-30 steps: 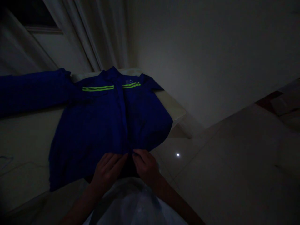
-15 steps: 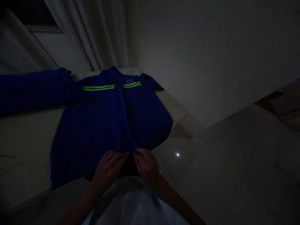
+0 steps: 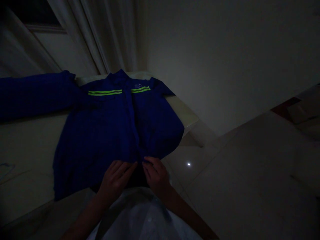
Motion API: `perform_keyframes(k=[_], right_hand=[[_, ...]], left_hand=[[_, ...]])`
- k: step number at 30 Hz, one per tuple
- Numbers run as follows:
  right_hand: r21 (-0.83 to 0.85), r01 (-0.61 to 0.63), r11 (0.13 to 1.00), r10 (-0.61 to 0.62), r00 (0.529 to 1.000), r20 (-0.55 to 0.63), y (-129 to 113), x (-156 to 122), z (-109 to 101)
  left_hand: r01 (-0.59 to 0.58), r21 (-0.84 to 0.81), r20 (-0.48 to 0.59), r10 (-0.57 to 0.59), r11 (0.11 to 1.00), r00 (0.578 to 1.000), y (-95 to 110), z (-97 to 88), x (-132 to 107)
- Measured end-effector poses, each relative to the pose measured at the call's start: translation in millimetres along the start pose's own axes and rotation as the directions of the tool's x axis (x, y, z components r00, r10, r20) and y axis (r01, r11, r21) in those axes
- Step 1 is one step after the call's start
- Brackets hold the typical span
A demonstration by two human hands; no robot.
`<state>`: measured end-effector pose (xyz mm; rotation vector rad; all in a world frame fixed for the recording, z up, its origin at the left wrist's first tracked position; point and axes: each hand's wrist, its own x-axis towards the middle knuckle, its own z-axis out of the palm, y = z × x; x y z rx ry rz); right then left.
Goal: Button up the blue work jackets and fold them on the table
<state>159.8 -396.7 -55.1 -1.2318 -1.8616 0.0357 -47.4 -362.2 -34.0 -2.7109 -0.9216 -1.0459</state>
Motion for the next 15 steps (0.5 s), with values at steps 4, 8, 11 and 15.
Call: perform_keyframes(k=[4,8,11,15], right_hand=[[-0.010,-0.006,1.000,0.006,1.000,-0.003,-0.4,0.7,1.1],[-0.021,0.008,1.000,-0.008,1.000,0.002,-2.0,4.0,1.3],[-0.051,0.040,0.998,-0.039,0.999,0.017,-3.0,5.2,2.1],[-0.070,0.077,0.995,-0.075,0.996,0.038,-3.3,4.1,5.3]], left_hand=[[-0.021,0.004,-0.002,0.021,1.000,1.000,0.3,-2.1,2.4],[-0.018,-0.004,0.002,0.018,1.000,1.000,0.1,-0.6,0.8],[-0.013,-0.001,0.009,0.013,1.000,1.000,0.1,1.8,-1.3],[-0.020,0.009,0.018,0.019,1.000,1.000,0.7,2.6,-1.5]])
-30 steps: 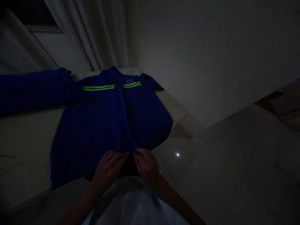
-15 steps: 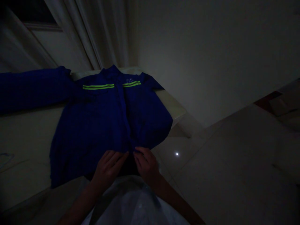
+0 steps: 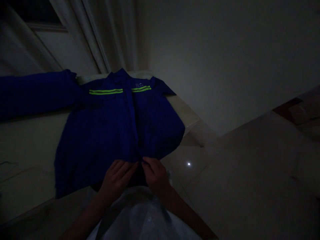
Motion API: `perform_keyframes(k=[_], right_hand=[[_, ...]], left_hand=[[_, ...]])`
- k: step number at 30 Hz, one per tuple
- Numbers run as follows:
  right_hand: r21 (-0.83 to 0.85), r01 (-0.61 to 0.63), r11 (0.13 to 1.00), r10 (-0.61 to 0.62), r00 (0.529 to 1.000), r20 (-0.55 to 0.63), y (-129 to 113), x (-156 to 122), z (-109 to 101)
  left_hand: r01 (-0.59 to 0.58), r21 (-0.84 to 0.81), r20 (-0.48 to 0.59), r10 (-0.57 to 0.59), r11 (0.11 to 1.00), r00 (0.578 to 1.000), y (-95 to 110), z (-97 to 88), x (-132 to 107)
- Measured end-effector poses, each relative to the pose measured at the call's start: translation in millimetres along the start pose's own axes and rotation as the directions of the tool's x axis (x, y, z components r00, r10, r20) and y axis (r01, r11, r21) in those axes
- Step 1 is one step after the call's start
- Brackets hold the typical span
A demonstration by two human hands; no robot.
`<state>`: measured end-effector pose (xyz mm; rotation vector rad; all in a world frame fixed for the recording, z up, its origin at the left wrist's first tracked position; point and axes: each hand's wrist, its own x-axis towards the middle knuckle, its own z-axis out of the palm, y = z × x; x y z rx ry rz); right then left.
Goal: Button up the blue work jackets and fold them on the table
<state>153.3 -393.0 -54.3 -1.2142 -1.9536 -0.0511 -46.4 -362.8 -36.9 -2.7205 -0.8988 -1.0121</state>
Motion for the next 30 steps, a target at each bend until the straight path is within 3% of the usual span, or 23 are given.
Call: perform_keyframes(k=[7,11,16,30], right_hand=[[0.150,-0.142,0.978,0.132,0.989,0.071,4,3,-1],[0.260,-0.205,0.944,0.175,0.975,0.134,9,8,-10],[0.286,-0.209,0.935,0.166,0.971,0.170,14,10,-17],[0.303,-0.208,0.930,0.157,0.971,0.182,14,11,-15]], left_hand=[[-0.003,-0.035,-0.014,0.002,0.999,1.000,-2,1.5,-4],[0.053,-0.049,-0.023,-0.054,0.997,0.998,-1,5.5,-7],[0.101,-0.034,-0.016,-0.102,0.994,0.995,3,9.6,-8],[0.068,0.005,0.019,-0.068,0.998,0.998,0,13.3,-5]])
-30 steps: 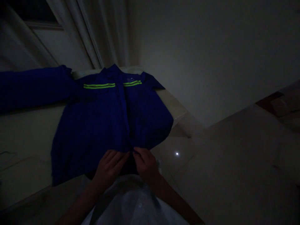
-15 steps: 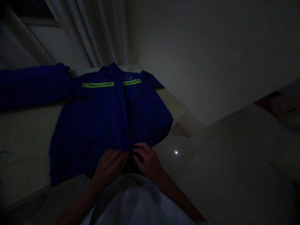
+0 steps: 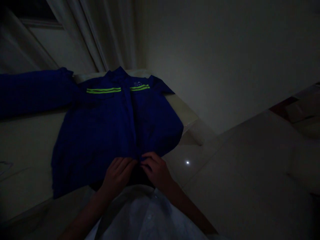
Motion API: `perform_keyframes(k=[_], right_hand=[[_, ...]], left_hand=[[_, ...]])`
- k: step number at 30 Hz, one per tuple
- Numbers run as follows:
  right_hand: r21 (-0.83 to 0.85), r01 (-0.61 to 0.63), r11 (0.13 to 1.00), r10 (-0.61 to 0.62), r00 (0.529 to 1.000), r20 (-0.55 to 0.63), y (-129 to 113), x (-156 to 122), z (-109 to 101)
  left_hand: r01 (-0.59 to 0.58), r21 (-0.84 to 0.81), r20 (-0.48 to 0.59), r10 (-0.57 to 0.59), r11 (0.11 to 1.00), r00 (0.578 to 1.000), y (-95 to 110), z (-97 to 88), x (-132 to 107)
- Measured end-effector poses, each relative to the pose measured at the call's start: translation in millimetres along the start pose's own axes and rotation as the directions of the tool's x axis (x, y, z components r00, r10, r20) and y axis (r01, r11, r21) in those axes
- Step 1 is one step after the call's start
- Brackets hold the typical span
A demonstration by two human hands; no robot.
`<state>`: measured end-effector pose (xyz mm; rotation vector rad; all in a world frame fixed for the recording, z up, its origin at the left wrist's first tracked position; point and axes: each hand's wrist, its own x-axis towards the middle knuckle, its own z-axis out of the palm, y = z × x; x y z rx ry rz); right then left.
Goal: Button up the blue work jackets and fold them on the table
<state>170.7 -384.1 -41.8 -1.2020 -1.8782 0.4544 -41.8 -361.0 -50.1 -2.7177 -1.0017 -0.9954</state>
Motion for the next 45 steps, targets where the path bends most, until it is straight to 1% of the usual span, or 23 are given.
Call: perform_keyframes(k=[4,7,14,17,21,25,27,29,33,35,38,40,42,45], right_hand=[[0.026,-0.040,0.999,0.040,0.999,0.009,-3,6,0],[0.039,-0.029,0.999,0.028,1.000,0.014,-5,9,-1],[0.101,-0.057,0.993,0.049,0.996,0.080,-8,15,-20],[0.160,-0.102,0.982,0.086,0.991,0.103,-10,19,-24],[0.191,-0.151,0.970,0.135,0.986,0.094,-10,21,-17],[0.133,-0.087,0.987,0.079,0.995,0.068,-8,23,-8],[0.128,-0.071,0.989,0.061,0.995,0.081,-6,23,-7],[0.142,-0.083,0.986,0.070,0.993,0.098,-5,21,-8],[0.123,-0.121,0.985,0.111,0.990,0.085,-2,18,-8],[0.115,-0.097,0.989,0.087,0.992,0.094,-3,17,-10],[0.119,-0.027,0.993,0.010,0.990,0.143,-4,18,-15],[0.101,0.021,0.995,-0.037,0.986,0.160,-2,17,-19],[0.065,0.093,0.994,-0.101,0.985,0.140,2,15,-20],[-0.011,0.214,0.977,-0.213,0.976,0.050,7,9,-17]], left_hand=[[0.013,-0.004,-0.024,-0.013,1.000,1.000,0,1.6,0],[0.015,-0.014,-0.069,-0.016,1.000,0.997,-1,1.5,0],[0.046,-0.035,-0.088,-0.049,0.998,0.995,-1,-1.2,0],[0.029,-0.058,-0.108,-0.035,0.998,0.994,-2,-0.9,-2],[-0.004,-0.082,-0.130,-0.007,0.997,0.992,-3,0.0,-4],[0.005,-0.086,-0.112,-0.014,0.996,0.994,-3,-0.2,-3],[0.037,-0.099,-0.089,-0.045,0.994,0.995,-2,-1.0,-3],[0.056,-0.109,-0.074,-0.064,0.992,0.995,-2,-1.9,-3],[0.027,-0.112,-0.079,-0.036,0.993,0.996,-2,-2.2,-4],[0.029,-0.112,-0.085,-0.038,0.993,0.996,-3,-1.4,-5],[0.045,-0.109,-0.080,-0.053,0.993,0.995,-2,-0.6,-6],[0.040,-0.104,-0.098,-0.051,0.994,0.994,-2,-0.9,-5],[0.033,-0.101,-0.125,-0.046,0.994,0.991,-2,-1.9,-4],[0.024,-0.108,-0.143,-0.039,0.994,0.989,-1,-3.0,-4]])
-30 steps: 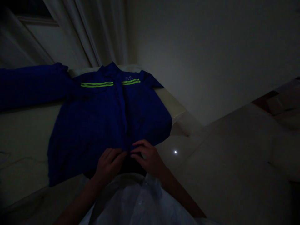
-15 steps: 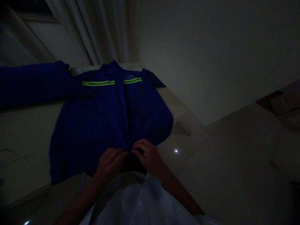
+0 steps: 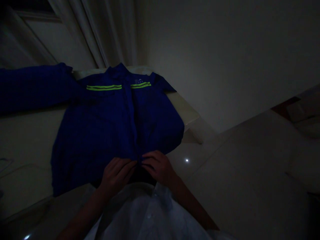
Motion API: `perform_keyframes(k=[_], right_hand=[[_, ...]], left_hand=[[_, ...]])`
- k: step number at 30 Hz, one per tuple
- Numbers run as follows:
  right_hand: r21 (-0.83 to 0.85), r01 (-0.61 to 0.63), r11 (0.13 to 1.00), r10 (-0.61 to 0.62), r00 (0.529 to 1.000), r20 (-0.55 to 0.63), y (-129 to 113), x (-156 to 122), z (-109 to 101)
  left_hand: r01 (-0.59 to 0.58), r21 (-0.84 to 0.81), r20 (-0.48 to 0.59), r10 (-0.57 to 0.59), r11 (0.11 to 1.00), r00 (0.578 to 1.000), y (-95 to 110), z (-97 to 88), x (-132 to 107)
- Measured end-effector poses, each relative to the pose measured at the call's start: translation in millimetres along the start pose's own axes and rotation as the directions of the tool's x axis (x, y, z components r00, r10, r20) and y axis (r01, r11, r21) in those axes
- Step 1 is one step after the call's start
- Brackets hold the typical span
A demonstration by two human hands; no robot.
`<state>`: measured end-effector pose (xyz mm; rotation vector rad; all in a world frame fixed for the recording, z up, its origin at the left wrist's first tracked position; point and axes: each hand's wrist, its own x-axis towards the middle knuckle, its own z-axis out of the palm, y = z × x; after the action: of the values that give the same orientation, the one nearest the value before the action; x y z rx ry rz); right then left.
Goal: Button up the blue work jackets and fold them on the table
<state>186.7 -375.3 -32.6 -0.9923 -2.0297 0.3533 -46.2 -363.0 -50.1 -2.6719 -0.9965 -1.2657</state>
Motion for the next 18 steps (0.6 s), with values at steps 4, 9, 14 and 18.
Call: perform_keyframes(k=[4,9,14,18], right_hand=[[-0.121,0.055,0.991,-0.066,0.993,-0.093,-3,-5,8],[-0.181,0.064,0.981,-0.084,0.991,-0.104,-12,0,13],[-0.201,0.056,0.978,-0.076,0.993,-0.093,-16,1,15],[-0.218,0.052,0.975,-0.070,0.995,-0.075,-16,-2,18]], left_hand=[[-0.012,-0.015,0.006,0.012,1.000,1.000,-2,0.6,-2],[-0.047,-0.029,-0.016,0.047,0.998,0.999,-5,2.6,-3],[-0.043,-0.052,-0.041,0.041,0.998,0.998,-3,0.6,1],[-0.018,-0.084,-0.028,0.016,0.996,0.999,-1,-3.4,4]])
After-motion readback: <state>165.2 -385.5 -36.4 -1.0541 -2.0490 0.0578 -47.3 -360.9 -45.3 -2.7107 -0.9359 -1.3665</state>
